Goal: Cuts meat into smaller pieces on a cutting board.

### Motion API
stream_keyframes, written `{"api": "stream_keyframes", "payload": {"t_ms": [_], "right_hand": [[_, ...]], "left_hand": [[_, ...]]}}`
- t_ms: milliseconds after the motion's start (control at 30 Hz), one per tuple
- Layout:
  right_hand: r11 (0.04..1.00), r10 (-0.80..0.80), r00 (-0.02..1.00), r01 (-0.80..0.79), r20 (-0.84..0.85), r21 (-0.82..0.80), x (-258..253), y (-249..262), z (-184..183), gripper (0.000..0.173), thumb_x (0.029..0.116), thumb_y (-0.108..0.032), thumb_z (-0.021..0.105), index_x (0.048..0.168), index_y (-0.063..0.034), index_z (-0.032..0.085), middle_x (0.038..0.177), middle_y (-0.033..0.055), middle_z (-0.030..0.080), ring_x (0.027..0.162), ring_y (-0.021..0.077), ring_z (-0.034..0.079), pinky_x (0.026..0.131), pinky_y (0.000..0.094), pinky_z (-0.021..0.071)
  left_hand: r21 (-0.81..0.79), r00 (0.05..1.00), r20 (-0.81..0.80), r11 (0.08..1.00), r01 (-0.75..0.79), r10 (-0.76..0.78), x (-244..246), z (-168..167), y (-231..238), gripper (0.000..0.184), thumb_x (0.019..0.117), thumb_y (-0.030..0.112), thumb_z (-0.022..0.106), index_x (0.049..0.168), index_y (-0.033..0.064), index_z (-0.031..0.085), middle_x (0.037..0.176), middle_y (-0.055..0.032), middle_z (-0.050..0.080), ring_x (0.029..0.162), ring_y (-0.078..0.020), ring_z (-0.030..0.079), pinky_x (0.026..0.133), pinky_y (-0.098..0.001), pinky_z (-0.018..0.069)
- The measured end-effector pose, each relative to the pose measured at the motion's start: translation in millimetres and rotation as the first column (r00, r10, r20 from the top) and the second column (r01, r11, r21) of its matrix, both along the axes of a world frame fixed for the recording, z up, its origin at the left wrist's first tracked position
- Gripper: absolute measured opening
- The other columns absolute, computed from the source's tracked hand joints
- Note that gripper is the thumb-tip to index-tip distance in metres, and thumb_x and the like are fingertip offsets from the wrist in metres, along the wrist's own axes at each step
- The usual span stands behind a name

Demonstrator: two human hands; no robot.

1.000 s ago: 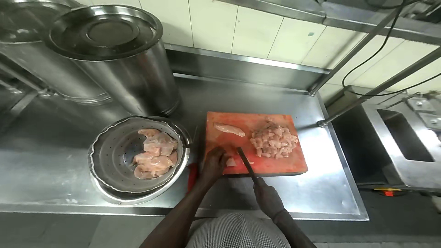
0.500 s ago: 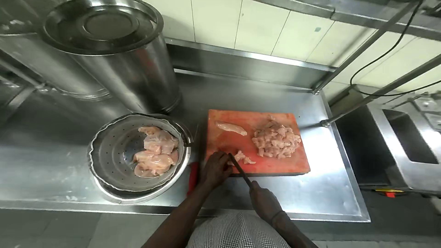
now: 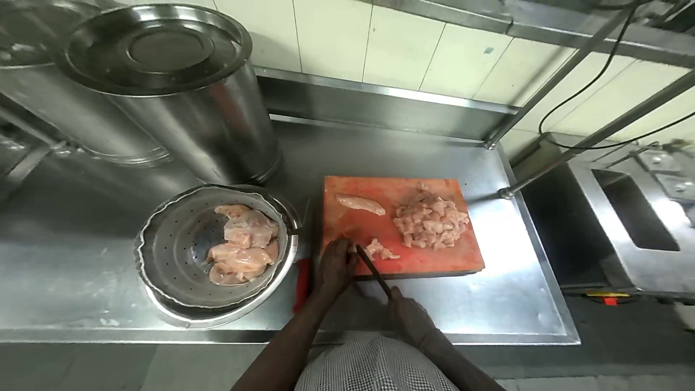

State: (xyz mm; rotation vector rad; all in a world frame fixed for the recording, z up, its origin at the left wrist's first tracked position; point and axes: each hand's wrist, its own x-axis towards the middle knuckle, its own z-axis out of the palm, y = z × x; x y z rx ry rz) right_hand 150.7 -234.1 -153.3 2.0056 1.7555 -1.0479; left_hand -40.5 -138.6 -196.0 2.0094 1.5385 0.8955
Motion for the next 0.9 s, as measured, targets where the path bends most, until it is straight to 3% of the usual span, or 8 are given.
{"api": "stream_keyframes", "payload": {"t_ms": [133, 267, 367, 500, 567, 667, 800, 900], "right_hand": [[0.997, -0.036, 0.999, 0.038, -0.025, 0.069, 34.3, -21.1, 7.4, 0.036, 0.1104, -0.032, 0.037, 0.134, -0.0103, 0.054, 0.104, 0.0183, 0.070, 0.102, 0.0371, 0.070, 0.089, 0.0549, 0.0546], [0.888, -0.286, 0.924, 0.355, -0.254, 0.291, 74.7, -41.6, 3.3, 0.032, 0.1082, -0.029, 0.046, 0.127, -0.0064, 0.060, 0.082, 0.0141, 0.066, 0.077, 0.0318, 0.067, 0.075, 0.0526, 0.0555], [0.743, -0.473, 0.786, 0.599, -0.398, 0.299, 103.4, -59.3, -15.0, 0.029, 0.1069, -0.028, 0.049, 0.123, -0.0069, 0.060, 0.073, 0.0086, 0.060, 0.059, 0.0233, 0.060, 0.060, 0.0449, 0.0535], [0.534, -0.661, 0.534, 0.828, -0.527, 0.170, 129.1, -83.5, -40.8, 0.028, 0.1088, -0.025, 0.048, 0.125, -0.0044, 0.057, 0.071, 0.0091, 0.057, 0.050, 0.0206, 0.057, 0.049, 0.0404, 0.0540], [0.395, -0.692, 0.351, 0.916, -0.631, 0.077, 132.3, -91.1, -48.9, 0.027, 0.1092, -0.023, 0.048, 0.124, -0.0024, 0.055, 0.066, 0.0075, 0.054, 0.045, 0.0188, 0.054, 0.043, 0.0373, 0.0527], [0.219, -0.631, 0.066, 0.971, -0.773, -0.097, 134.7, -94.3, -56.0, 0.020, 0.1096, -0.020, 0.048, 0.116, -0.0024, 0.053, 0.058, 0.0055, 0.048, 0.039, 0.0183, 0.050, 0.038, 0.0366, 0.0509], [0.237, -0.611, 0.030, 0.960, -0.791, -0.146, 138.5, -96.4, -58.0, 0.020, 0.1096, -0.020, 0.047, 0.116, -0.0031, 0.054, 0.058, 0.0052, 0.049, 0.040, 0.0183, 0.051, 0.039, 0.0359, 0.0509], [0.258, -0.618, 0.057, 0.957, -0.784, -0.133, 139.1, -97.8, -59.3, 0.021, 0.1094, -0.020, 0.047, 0.118, -0.0027, 0.055, 0.059, 0.0057, 0.051, 0.041, 0.0190, 0.052, 0.040, 0.0369, 0.0521]], "left_hand": [[-0.054, 0.998, 0.053, 0.998, 0.038, -0.035, -2.8, 9.2, -1.0, 0.027, 0.0976, 0.010, 0.066, 0.124, 0.0032, 0.066, 0.115, -0.0183, 0.068, 0.105, -0.0333, 0.067, 0.092, -0.0519, 0.0559], [-0.169, 0.997, 0.001, 0.983, 0.075, -0.076, 9.5, 26.9, 5.3, 0.022, 0.1015, 0.011, 0.062, 0.120, 0.0027, 0.069, 0.116, -0.0174, 0.068, 0.106, -0.0318, 0.067, 0.095, -0.0513, 0.0555], [-0.301, 0.986, -0.104, 0.949, 0.092, -0.129, 33.7, 36.8, 12.2, 0.034, 0.0995, 0.021, 0.066, 0.128, 0.0021, 0.066, 0.127, -0.0203, 0.065, 0.118, -0.0347, 0.064, 0.102, -0.0525, 0.0524], [-0.417, 0.937, -0.257, 0.902, 0.113, -0.236, 76.6, 50.8, 20.7, 0.071, 0.0819, 0.037, 0.085, 0.141, 0.0069, 0.059, 0.143, -0.0226, 0.055, 0.131, -0.0395, 0.054, 0.107, -0.0550, 0.0483], [-0.450, 0.890, -0.332, 0.882, 0.141, -0.312, 95.0, 50.0, 25.1, 0.057, 0.0846, 0.029, 0.084, 0.134, 0.0080, 0.064, 0.142, -0.0232, 0.053, 0.132, -0.0397, 0.053, 0.107, -0.0527, 0.0486], [-0.464, 0.832, -0.369, 0.858, 0.220, -0.413, 112.9, 46.3, 31.3, 0.026, 0.0919, 0.018, 0.072, 0.115, 0.0062, 0.072, 0.128, -0.0201, 0.062, 0.123, -0.0359, 0.059, 0.103, -0.0502, 0.0506], [-0.429, 0.835, -0.251, 0.830, 0.357, -0.489, 137.4, 66.2, 39.0, 0.020, 0.0919, 0.014, 0.071, 0.108, 0.0024, 0.072, 0.116, -0.0193, 0.067, 0.113, -0.0344, 0.063, 0.100, -0.0505, 0.0515], [-0.222, 0.810, -0.216, 0.836, 0.503, -0.545, 167.4, 87.7, 37.8, 0.019, 0.0946, 0.011, 0.069, 0.111, 0.0025, 0.073, 0.124, -0.0187, 0.066, 0.122, -0.0345, 0.061, 0.107, -0.0499, 0.0489]]}}
